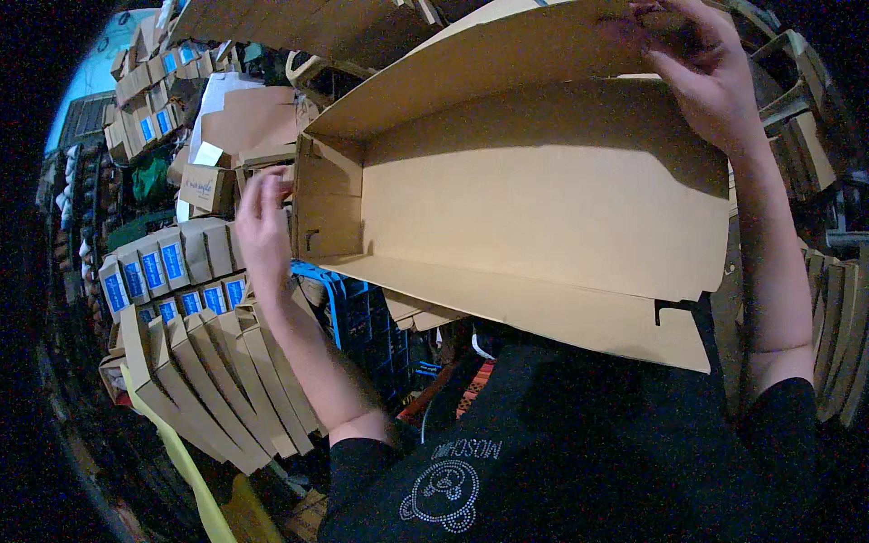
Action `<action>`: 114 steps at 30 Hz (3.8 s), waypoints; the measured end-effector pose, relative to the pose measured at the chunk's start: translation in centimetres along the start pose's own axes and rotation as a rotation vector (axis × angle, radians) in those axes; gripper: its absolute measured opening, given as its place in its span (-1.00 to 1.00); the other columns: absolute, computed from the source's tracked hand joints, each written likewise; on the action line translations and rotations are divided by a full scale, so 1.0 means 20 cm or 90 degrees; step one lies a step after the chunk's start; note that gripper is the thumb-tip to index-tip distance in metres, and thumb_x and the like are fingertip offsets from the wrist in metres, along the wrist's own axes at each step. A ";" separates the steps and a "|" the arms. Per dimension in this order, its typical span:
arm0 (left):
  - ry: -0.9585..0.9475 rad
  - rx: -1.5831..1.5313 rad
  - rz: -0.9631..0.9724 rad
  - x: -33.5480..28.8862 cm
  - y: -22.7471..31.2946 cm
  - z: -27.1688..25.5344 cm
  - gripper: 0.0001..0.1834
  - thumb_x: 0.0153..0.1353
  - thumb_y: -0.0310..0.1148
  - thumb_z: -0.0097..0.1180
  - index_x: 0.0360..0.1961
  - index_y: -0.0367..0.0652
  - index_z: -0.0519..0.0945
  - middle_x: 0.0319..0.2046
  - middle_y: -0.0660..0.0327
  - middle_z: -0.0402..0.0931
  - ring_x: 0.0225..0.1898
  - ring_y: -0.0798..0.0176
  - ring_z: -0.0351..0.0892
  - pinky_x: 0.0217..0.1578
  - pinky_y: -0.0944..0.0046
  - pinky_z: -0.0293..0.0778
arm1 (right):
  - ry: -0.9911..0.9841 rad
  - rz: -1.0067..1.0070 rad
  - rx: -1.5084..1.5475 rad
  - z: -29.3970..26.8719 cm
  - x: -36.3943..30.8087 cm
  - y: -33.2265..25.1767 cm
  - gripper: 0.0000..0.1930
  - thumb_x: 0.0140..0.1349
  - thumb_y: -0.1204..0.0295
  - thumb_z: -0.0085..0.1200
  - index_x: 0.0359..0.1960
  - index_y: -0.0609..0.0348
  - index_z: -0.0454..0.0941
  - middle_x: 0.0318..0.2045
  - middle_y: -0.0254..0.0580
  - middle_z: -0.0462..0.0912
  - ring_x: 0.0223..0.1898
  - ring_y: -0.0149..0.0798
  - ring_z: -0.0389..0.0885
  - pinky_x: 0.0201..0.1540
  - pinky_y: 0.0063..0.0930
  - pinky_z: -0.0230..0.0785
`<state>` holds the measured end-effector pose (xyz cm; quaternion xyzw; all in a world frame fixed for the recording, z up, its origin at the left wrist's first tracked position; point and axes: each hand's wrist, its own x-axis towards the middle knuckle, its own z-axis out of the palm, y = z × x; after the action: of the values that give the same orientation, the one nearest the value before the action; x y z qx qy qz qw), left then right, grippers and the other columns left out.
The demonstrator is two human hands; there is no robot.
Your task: Folding flat cardboard components into structured boxes, likely for footwear packaging.
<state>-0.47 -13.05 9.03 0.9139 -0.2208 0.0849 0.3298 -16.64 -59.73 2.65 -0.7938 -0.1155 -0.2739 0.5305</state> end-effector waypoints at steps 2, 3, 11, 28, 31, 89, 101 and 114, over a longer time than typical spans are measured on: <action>-0.002 -0.167 -0.120 0.06 -0.13 -0.09 -0.66 0.48 -0.24 0.12 0.14 -0.21 0.53 -0.37 0.17 0.62 -0.20 0.37 0.62 -0.17 0.30 0.51 | 0.005 -0.007 0.030 0.02 0.00 0.01 -0.59 0.29 0.79 -0.03 0.16 0.31 0.55 0.13 -0.17 0.62 0.17 -0.32 0.53 0.26 -0.42 0.45; 0.001 -0.164 -0.119 0.09 -0.19 -0.09 -0.66 0.48 -0.24 0.12 0.14 -0.21 0.53 -0.37 0.17 0.62 -0.20 0.37 0.62 -0.17 0.30 0.51 | 0.010 -0.006 -0.012 0.00 -0.02 0.02 -0.60 0.30 0.79 -0.02 0.15 0.31 0.56 0.13 -0.17 0.63 0.16 -0.32 0.55 0.25 -0.42 0.46; -0.171 -0.441 -0.296 0.10 -0.33 0.06 -0.40 0.54 -0.07 -0.02 0.45 -0.18 0.32 0.27 0.15 0.46 0.28 0.25 0.40 0.25 0.24 0.31 | 0.023 -0.038 -0.047 0.00 -0.08 -0.02 -0.66 0.36 0.73 0.04 0.15 0.32 0.56 0.13 -0.09 0.63 0.16 -0.20 0.62 0.23 -0.36 0.50; -0.096 0.447 0.023 0.12 -0.21 0.17 -0.63 0.41 -0.13 0.15 -0.05 -0.26 0.49 -0.34 -0.28 0.64 -0.22 -0.40 0.64 -0.23 -0.27 0.53 | 0.093 0.070 -0.002 0.15 -0.15 0.03 -0.82 0.36 0.58 0.18 -0.03 0.21 0.64 -0.08 -0.34 0.69 0.00 -0.44 0.63 0.13 -0.51 0.45; -0.110 0.437 -0.028 0.12 -0.21 0.18 -0.60 0.39 -0.13 0.17 0.04 -0.23 0.50 -0.31 -0.26 0.65 -0.20 -0.39 0.64 -0.20 -0.26 0.52 | 0.075 0.053 -0.006 0.16 -0.15 0.03 -0.81 0.34 0.55 0.23 -0.03 0.16 0.65 -0.13 -0.39 0.69 -0.06 -0.48 0.62 0.06 -0.54 0.46; -0.214 -0.044 -0.147 0.08 -0.22 0.04 -0.40 0.53 -0.32 -0.01 0.53 -0.12 0.22 0.34 0.02 0.47 0.32 0.17 0.47 0.31 0.25 0.33 | -0.010 0.119 -0.264 0.00 -0.06 0.09 -0.84 0.31 0.47 0.28 -0.12 0.22 0.65 -0.21 -0.41 0.69 -0.17 -0.48 0.61 -0.18 -0.57 0.49; -0.201 0.008 -0.265 0.38 -0.23 0.08 -0.37 0.39 0.11 0.15 0.12 -0.31 0.59 -0.12 0.07 0.69 -0.06 0.20 0.66 -0.07 0.25 0.49 | -0.195 0.039 -0.264 0.00 0.04 -0.02 -0.74 0.07 0.68 0.24 -0.16 0.28 0.62 -0.27 -0.20 0.68 -0.19 -0.27 0.68 -0.17 -0.39 0.64; -0.154 0.195 -0.051 0.45 -0.13 0.29 -0.57 0.23 -0.26 0.32 0.03 -0.32 0.65 -0.20 -0.11 0.73 -0.16 -0.04 0.75 -0.09 0.10 0.61 | -0.187 0.047 -0.225 0.01 0.01 -0.03 -0.77 0.17 0.59 0.26 -0.12 0.24 0.62 -0.25 -0.24 0.67 -0.16 -0.30 0.71 -0.17 -0.46 0.67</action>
<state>8.74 -18.01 5.81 0.9650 -0.2071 -0.0059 0.1611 -16.62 -59.33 3.14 -0.9093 -0.1126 -0.1521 0.3707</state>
